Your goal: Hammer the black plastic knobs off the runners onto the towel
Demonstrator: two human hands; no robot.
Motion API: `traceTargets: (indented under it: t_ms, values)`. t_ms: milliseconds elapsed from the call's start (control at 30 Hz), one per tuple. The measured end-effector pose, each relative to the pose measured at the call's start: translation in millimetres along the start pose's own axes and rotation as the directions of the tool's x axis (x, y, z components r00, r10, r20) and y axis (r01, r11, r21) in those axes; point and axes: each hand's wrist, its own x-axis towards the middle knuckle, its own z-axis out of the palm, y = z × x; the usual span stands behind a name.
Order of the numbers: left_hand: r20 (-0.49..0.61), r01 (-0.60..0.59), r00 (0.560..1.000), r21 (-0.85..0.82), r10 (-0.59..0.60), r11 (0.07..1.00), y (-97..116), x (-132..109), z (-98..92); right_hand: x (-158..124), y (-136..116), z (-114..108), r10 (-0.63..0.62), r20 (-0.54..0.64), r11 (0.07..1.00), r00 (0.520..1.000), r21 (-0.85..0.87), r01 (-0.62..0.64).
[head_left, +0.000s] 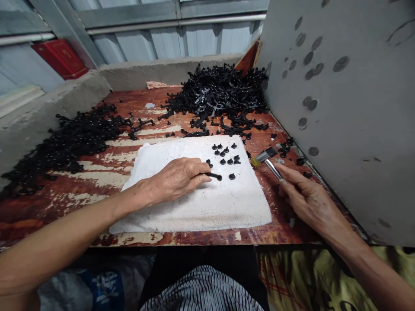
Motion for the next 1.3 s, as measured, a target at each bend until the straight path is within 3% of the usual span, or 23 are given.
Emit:
traceTargets:
  t_ms: [100, 267, 900, 1300]
  values:
    - [-0.012, 0.117, 0.993, -0.114, -0.120, 0.987, 9.9, 11.2, 3.5, -0.2, -3.0, -0.3, 0.012, 0.003, 1.000, 1.000, 0.011, -0.012]
    - [0.029, 0.251, 0.968, -0.051, -0.250, 0.967, 27.0, 30.3, 10.4, -0.9, -0.7, 0.7, 0.005, 0.002, 1.000, 1.000, 0.010, -0.005]
    - [0.039, 0.293, 0.955, 0.049, -0.294, 0.955, 33.2, 39.3, 16.4, -1.5, -0.8, -1.4, -0.078, 0.002, 0.997, 0.997, 0.007, 0.078]
    - [0.030, 0.315, 0.948, 0.080, -0.318, 0.946, 36.8, 40.6, 19.5, -0.6, 3.7, -0.7, -0.160, -0.026, 0.983, 0.987, -0.100, 0.156]
